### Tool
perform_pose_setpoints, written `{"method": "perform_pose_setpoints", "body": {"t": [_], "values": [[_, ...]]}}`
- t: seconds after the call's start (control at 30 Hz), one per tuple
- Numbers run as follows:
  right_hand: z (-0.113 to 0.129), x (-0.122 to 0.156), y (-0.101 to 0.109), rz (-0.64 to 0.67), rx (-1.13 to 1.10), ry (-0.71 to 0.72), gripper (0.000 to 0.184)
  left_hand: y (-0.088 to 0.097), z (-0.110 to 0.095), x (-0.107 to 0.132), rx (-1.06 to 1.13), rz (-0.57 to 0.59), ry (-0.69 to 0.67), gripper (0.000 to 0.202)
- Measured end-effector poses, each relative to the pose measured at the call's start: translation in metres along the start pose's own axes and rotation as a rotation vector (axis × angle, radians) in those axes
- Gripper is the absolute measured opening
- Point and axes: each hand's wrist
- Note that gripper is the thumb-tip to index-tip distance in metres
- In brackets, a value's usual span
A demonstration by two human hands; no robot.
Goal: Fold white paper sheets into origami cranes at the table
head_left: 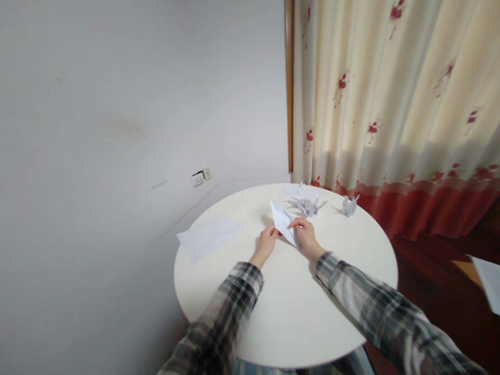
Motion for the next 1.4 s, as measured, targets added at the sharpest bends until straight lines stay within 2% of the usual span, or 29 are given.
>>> {"method": "perform_pose_setpoints", "body": {"t": [0.27, 0.57, 0.7, 0.83, 0.93, 1.13, 1.27, 1.4], "values": [[0.001, 0.000, -0.001, -0.010, -0.004, -0.043, 0.020, 0.000, -0.004, 0.001, 0.012, -0.009, 0.024, 0.019], [0.016, 0.004, -0.004, 0.013, -0.144, -0.214, 0.022, -0.001, -0.010, 0.003, 0.071, -0.048, 0.086, 0.018], [0.012, 0.005, -0.007, -0.009, -0.115, -0.213, 0.023, 0.000, -0.011, 0.004, 0.114, -0.031, 0.117, 0.023], [0.012, 0.005, -0.007, -0.032, -0.195, -0.177, 0.035, 0.002, -0.010, 0.004, 0.118, -0.027, 0.109, 0.030], [0.013, 0.005, -0.009, -0.023, -0.228, -0.189, 0.041, 0.001, -0.007, 0.003, 0.048, -0.034, 0.097, 0.024], [0.009, 0.005, -0.008, 0.123, -0.206, -0.209, 0.018, 0.002, 0.000, 0.000, 0.081, -0.031, 0.056, 0.019], [0.005, 0.004, -0.005, 0.184, -0.175, -0.163, 0.014, 0.002, 0.001, -0.001, 0.097, -0.041, 0.065, 0.023], [0.003, 0.004, -0.004, 0.177, -0.159, -0.157, 0.012, 0.003, 0.002, 0.001, 0.090, -0.026, 0.105, 0.023]]}}
Point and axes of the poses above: each hand's wrist, its own x-axis away from the middle knuckle, its own y-axis out of the back of the hand, z = x × y, and after that the axes turned 1 degree about x, right-handed
